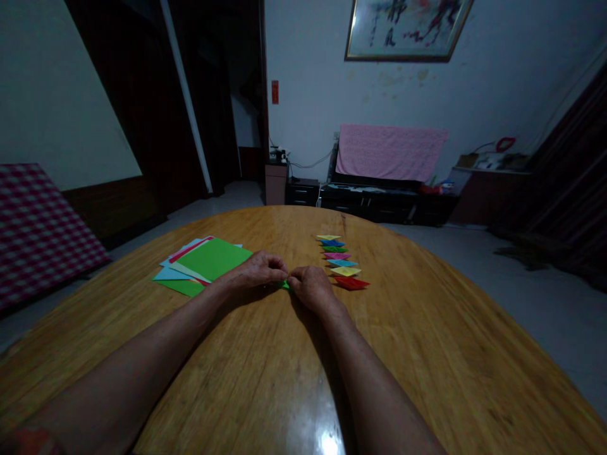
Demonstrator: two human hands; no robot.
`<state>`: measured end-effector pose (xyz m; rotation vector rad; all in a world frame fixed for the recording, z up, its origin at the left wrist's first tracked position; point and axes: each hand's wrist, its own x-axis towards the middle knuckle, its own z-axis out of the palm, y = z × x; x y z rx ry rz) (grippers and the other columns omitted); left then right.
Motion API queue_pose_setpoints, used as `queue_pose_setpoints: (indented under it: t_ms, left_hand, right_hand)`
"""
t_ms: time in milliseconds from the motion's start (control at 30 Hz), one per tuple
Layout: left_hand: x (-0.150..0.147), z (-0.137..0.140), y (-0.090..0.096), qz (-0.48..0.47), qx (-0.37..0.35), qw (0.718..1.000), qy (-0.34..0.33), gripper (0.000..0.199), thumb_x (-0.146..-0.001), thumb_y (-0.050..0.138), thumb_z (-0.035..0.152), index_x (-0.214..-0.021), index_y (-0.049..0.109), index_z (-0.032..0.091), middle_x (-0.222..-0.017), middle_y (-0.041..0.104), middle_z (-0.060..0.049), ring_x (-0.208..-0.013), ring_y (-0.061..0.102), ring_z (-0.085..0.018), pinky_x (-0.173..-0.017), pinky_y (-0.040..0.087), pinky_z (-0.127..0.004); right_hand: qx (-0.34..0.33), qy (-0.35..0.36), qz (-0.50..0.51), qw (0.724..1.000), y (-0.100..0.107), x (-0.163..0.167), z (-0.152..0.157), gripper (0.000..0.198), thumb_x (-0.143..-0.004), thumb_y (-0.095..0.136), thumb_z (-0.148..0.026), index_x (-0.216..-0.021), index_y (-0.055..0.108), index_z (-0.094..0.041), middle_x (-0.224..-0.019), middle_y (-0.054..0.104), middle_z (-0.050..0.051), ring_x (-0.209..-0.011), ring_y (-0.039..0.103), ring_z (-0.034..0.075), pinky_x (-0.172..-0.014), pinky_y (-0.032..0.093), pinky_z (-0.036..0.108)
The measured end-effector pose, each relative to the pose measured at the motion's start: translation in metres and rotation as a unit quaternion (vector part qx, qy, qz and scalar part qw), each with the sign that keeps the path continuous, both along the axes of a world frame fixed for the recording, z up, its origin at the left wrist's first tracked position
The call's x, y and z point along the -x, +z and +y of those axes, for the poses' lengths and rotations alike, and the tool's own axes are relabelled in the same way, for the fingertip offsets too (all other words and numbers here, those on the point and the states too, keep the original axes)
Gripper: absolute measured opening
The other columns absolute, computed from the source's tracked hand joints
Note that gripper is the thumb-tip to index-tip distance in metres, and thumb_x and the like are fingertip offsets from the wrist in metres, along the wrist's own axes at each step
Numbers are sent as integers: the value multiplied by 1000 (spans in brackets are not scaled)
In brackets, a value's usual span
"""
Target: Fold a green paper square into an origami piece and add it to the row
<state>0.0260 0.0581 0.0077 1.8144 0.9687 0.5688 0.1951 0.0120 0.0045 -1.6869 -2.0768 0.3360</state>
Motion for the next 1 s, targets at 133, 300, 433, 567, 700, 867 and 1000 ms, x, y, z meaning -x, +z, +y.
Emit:
queue_pose_setpoints:
  t_ms: [133, 300, 433, 567, 700, 867, 1000]
  left_hand:
    - [-4, 0, -4, 23, -30, 999, -21, 18, -70, 60, 29, -77, 64, 13, -51, 48, 4, -44, 40, -6, -44, 28, -19]
    - [0, 1, -4, 37, -60, 997, -32, 18, -70, 60, 30, -78, 65, 14, -55, 52, 3, -50, 42, -8, -47, 30, -19]
    - [1, 4, -7, 68, -79, 993, -49, 20, -69, 61, 31, -76, 65, 14, -59, 53, 3, -53, 44, -8, -49, 30, -20]
    - [1, 6, -8, 88, -113, 987, -72, 21, -70, 59, 33, -76, 67, 14, -63, 55, 3, -58, 45, -9, -51, 31, -20]
    - [0, 5, -5, 111, -120, 984, -66, 24, -71, 59, 33, -80, 68, 14, -64, 57, 3, -59, 46, -10, -54, 34, -20]
    - [0, 4, -6, 118, -127, 983, -59, 24, -69, 59, 32, -79, 69, 13, -63, 57, 2, -58, 47, -10, -54, 35, -20]
    - [-1, 5, -6, 114, -126, 983, -63, 24, -69, 58, 32, -79, 69, 13, -62, 56, 2, -57, 46, -10, -52, 34, -20]
  right_hand:
    - [2, 4, 10, 1000, -1, -1, 0, 25, -84, 51, -29, -74, 72, -18, -58, 61, 0, -57, 53, 11, -54, 28, 22]
    - [-5, 15, 9, 1000, -3, -1, 1, 24, -83, 50, -26, -77, 72, -18, -64, 64, 1, -60, 54, 12, -55, 30, 22]
    - [-5, 13, 8, 1000, -3, -1, 1, 23, -82, 50, -25, -79, 73, -18, -66, 66, 1, -62, 56, 13, -57, 32, 22]
    - [-6, 4, 28, 1000, 1, -3, -1, 23, -80, 50, -21, -83, 73, -18, -73, 69, 3, -68, 59, 14, -62, 36, 23]
    - [18, 22, 87, 996, 3, -13, -5, 22, -79, 49, -20, -82, 71, -15, -76, 69, 3, -69, 58, 13, -62, 39, 22]
    - [102, 48, 132, 985, -4, -23, -6, 21, -79, 51, -27, -68, 64, -15, -59, 59, -1, -53, 49, 10, -50, 36, 20]
    - [46, 67, 106, 991, -8, -25, -4, 16, -75, 56, -21, -63, 63, -15, -68, 63, 1, -64, 54, 12, -60, 40, 21]
